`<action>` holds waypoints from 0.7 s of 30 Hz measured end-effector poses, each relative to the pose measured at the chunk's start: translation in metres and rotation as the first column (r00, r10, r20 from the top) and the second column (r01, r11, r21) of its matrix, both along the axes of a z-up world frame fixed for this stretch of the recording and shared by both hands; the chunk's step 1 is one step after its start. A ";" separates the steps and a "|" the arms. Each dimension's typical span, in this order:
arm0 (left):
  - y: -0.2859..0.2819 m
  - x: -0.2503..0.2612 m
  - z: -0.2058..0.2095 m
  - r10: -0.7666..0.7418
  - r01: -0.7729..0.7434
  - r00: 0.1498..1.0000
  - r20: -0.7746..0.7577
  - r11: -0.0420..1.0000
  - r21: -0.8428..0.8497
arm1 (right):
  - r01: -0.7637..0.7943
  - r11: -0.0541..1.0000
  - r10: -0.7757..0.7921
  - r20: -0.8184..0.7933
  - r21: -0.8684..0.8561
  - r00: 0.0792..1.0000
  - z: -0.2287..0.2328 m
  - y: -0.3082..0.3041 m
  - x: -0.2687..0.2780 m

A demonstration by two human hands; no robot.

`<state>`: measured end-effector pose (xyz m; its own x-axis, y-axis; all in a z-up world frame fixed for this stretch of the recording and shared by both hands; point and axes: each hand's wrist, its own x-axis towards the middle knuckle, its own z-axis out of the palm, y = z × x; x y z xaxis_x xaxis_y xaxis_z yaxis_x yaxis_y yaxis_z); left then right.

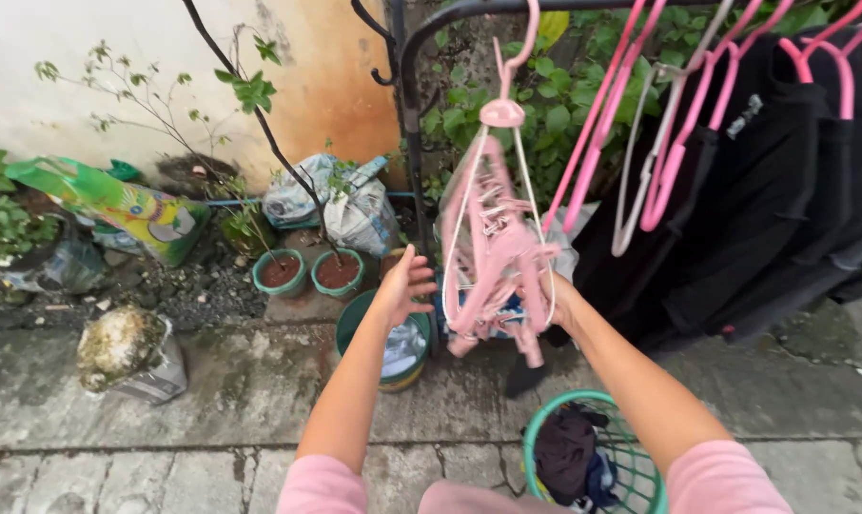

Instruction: Hang washed laundry items onto hangers and a drying rack.

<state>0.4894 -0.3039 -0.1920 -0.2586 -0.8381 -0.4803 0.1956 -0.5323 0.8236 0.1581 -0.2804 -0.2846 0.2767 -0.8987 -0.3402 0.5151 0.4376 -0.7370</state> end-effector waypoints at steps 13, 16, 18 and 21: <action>-0.006 -0.012 0.011 -0.043 0.037 0.997 -0.058 0.994 -0.099 | -0.017 0.999 0.029 -0.270 0.048 0.962 0.105 0.031 0.028; -0.005 0.001 0.031 0.030 0.031 0.933 0.357 0.986 -0.165 | 0.095 0.987 -0.032 -0.424 0.127 0.905 0.114 0.023 0.030; -0.012 0.007 0.027 0.031 0.073 0.908 0.419 0.970 -0.230 | 0.089 0.994 -0.042 -0.536 0.062 0.843 0.109 0.013 0.024; -0.007 -0.002 0.033 0.072 0.089 0.833 0.549 0.961 -0.261 | 0.110 0.993 -0.115 -0.592 -0.046 0.798 0.075 -0.006 0.008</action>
<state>0.4875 -0.3107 -0.1586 -0.0272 -0.9520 -0.3050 -0.3343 -0.2789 0.9003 0.1661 -0.2867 -0.2100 -0.0796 -0.9145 -0.3966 0.0222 0.3962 -0.9179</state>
